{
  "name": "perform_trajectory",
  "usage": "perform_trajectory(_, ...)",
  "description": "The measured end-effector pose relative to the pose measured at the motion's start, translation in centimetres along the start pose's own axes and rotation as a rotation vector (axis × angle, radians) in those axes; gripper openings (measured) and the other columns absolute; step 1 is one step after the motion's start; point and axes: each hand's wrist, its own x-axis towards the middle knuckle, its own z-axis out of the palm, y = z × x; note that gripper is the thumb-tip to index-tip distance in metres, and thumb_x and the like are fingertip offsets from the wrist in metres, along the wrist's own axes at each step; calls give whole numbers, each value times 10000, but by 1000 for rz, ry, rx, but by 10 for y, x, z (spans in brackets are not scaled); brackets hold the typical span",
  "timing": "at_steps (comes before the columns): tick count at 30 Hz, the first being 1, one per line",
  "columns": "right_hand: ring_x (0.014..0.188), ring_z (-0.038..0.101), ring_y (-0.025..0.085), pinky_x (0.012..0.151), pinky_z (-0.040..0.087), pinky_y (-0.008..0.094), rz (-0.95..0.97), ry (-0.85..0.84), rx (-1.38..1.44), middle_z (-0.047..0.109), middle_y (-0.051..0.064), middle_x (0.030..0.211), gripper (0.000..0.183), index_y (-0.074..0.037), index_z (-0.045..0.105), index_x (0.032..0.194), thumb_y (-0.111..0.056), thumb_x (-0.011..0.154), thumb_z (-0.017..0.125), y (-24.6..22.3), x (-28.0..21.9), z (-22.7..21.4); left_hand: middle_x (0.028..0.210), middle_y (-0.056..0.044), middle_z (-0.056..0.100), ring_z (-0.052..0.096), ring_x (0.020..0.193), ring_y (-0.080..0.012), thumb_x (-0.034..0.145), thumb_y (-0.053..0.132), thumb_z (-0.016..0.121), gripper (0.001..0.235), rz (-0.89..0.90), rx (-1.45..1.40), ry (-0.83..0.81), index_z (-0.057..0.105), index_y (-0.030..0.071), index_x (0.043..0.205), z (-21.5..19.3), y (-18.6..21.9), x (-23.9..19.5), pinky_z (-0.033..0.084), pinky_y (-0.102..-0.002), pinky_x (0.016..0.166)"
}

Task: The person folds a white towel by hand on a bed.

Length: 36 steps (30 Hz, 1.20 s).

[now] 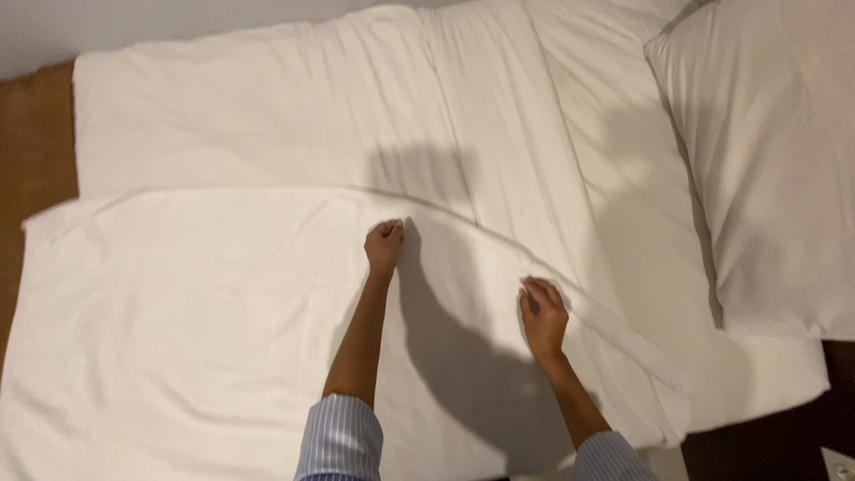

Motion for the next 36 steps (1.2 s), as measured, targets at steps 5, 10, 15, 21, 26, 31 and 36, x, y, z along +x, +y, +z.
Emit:
perform_trajectory(5, 916, 737, 230, 792, 615, 326, -4, 30, -136, 729, 45, 995, 148, -94, 779, 1088, -115, 941, 788, 10, 15, 29, 636, -20, 700, 703, 677, -215, 921, 318, 724, 210, 23, -34, 17, 754, 166, 779, 13, 32, 43, 551, -355, 751)
perform_trajectory(10, 856, 737, 195, 726, 608, 312, 19, -14, -356, 720, 22, 933, 215, -117, 773, 1141, -200, 944, 788, 14, 33, 44, 648, 6, 725, 712, 602, -148, 865, 245, 791, 88, -37, 41, -54, 781, 160, 841, 6, 56, 74, 579, -298, 632)
perform_trajectory(15, 821, 710, 186, 714, 575, 323, 1, -107, -557, 682, -8, 888, 111, -162, 791, 945, -248, 880, 819, 4, 59, 42, 641, 5, 729, 742, 687, -212, 874, 240, 762, 89, 45, 200, -78, 766, 172, 817, 10, 52, 79, 561, -342, 748)
perform_trajectory(21, 944, 715, 362, 837, 557, 448, 75, -398, -210, 766, 154, 989, 159, -32, 744, 819, -174, 876, 790, 19, 76, 43, 646, 9, 726, 723, 654, -180, 897, 216, 766, 107, 75, 153, -63, 744, 163, 807, 13, 53, 79, 532, -315, 731)
perform_trajectory(26, 766, 664, 232, 739, 524, 365, -121, -368, -449, 662, 29, 756, 176, -128, 656, 741, -193, 863, 765, 59, 76, 65, 636, 15, 721, 719, 634, -169, 913, 205, 760, 109, 99, 117, -8, 744, 144, 824, 15, 62, 70, 529, -307, 729)
perform_trajectory(31, 809, 696, 246, 822, 557, 371, -263, -212, -495, 693, 71, 812, 120, -103, 679, 879, -105, 834, 790, 36, 82, 61, 626, -3, 717, 723, 652, -226, 913, 208, 768, 127, 116, 135, -1, 737, 136, 813, 13, 63, 65, 529, -336, 743)
perform_trajectory(36, 834, 689, 251, 874, 561, 383, -401, -61, -548, 684, 78, 812, 135, -85, 712, 827, -89, 792, 841, 38, 82, 72, 607, 36, 711, 718, 632, -179, 923, 220, 762, 132, 108, 144, 8, 740, 160, 808, 15, 63, 63, 526, -305, 738)
